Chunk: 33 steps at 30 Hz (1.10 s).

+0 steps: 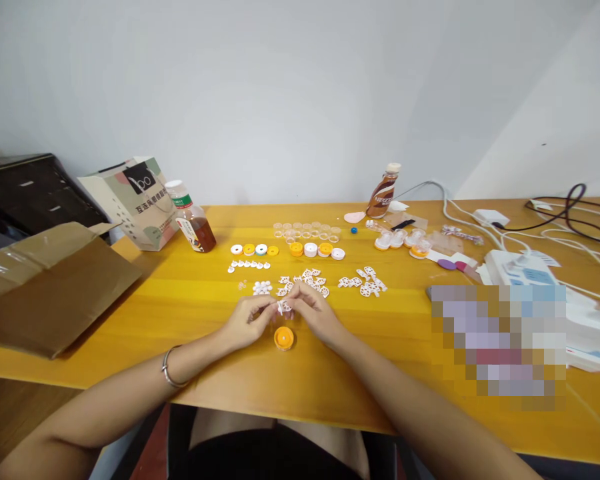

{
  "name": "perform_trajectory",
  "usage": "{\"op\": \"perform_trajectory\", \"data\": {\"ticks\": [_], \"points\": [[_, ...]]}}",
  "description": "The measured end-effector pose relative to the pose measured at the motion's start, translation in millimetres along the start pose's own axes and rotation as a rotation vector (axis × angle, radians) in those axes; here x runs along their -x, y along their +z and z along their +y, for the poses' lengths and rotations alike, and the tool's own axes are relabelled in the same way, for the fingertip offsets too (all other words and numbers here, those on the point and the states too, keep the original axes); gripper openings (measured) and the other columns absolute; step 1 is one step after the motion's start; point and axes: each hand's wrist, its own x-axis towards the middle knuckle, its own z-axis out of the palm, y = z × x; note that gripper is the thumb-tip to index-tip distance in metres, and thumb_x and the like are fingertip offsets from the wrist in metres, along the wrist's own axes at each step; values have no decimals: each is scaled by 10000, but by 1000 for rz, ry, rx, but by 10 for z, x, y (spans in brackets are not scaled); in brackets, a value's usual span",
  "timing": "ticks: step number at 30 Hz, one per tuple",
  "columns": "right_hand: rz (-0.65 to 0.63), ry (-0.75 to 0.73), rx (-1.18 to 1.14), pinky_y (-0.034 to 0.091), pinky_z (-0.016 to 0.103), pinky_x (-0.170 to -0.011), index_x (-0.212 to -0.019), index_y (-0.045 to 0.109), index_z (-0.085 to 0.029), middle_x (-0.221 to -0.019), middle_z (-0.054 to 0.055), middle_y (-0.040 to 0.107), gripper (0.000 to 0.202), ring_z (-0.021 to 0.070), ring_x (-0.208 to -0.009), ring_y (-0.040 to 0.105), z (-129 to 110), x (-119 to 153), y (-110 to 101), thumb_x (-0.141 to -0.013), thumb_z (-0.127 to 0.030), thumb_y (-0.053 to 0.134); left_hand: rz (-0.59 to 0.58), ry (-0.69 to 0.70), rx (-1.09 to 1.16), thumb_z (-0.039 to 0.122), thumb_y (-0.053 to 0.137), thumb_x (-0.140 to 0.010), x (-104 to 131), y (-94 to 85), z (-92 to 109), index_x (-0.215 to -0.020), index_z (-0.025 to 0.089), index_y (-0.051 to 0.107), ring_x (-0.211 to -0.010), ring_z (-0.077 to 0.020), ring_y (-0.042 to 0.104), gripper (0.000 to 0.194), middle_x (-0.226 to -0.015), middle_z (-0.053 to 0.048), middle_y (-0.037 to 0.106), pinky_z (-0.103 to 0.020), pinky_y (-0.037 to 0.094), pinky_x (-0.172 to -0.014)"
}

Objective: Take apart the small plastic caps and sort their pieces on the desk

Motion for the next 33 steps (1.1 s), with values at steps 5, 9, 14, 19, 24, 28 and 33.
{"op": "perform_trajectory", "data": {"ticks": [5,9,14,19,24,28,33], "points": [[-45,51,-83,423,263,-608,-756,490,-199,-620,-30,553,125,121,-588,528,10,-32,-18,-824,-302,505,-50,-39,126,293,386,-892,-23,-24,-43,-713,133,591,-589,-102,500,316,-627,0,561,-199,389,-595],[-33,42,-14,436,270,-615,-811,493,-201,-652,-20,551,176,130,-612,538,-23,-18,-17,-854,-367,455,-84,-50,205,341,390,-892,-36,-35,-78,-718,130,567,-608,-106,506,326,-640,-7,548,-205,399,-611],[-58,-13,170,405,252,-574,-777,479,-201,-617,-27,506,266,120,-577,487,-2,-3,-23,-874,-439,413,-81,-72,221,363,396,-887,-36,-24,-94,-681,129,534,-584,-101,487,340,-613,-1,520,-207,387,-587],[-63,-28,382,342,238,-515,-650,463,-199,-555,-41,432,361,112,-532,421,-16,-3,-14,-872,-476,403,-63,-74,202,366,402,-883,-32,-22,-69,-640,130,518,-574,-97,461,358,-588,3,510,-202,367,-565],[-78,-17,366,341,234,-507,-659,484,-196,-558,-41,406,378,111,-529,401,-70,-3,-3,-880,-484,377,-42,-66,233,351,432,-872,-32,-12,-55,-647,125,542,-569,-97,465,336,-586,1,519,-201,361,-561],[-92,-50,406,370,248,-562,-644,470,-197,-607,-22,469,384,127,-593,441,-71,-2,-6,-871,-494,383,-15,-47,221,366,433,-868,-32,8,-64,-649,124,552,-559,-99,462,347,-577,-4,522,-206,360,-552],[106,-52,432,321,238,-488,-576,384,-208,-529,-35,385,421,121,-515,379,-81,-31,-143,-863,-517,375,88,21,177,390,411,-876,24,-38,-13,-667,129,535,-568,-105,455,357,-599,-15,511,-218,360,-559]]}}
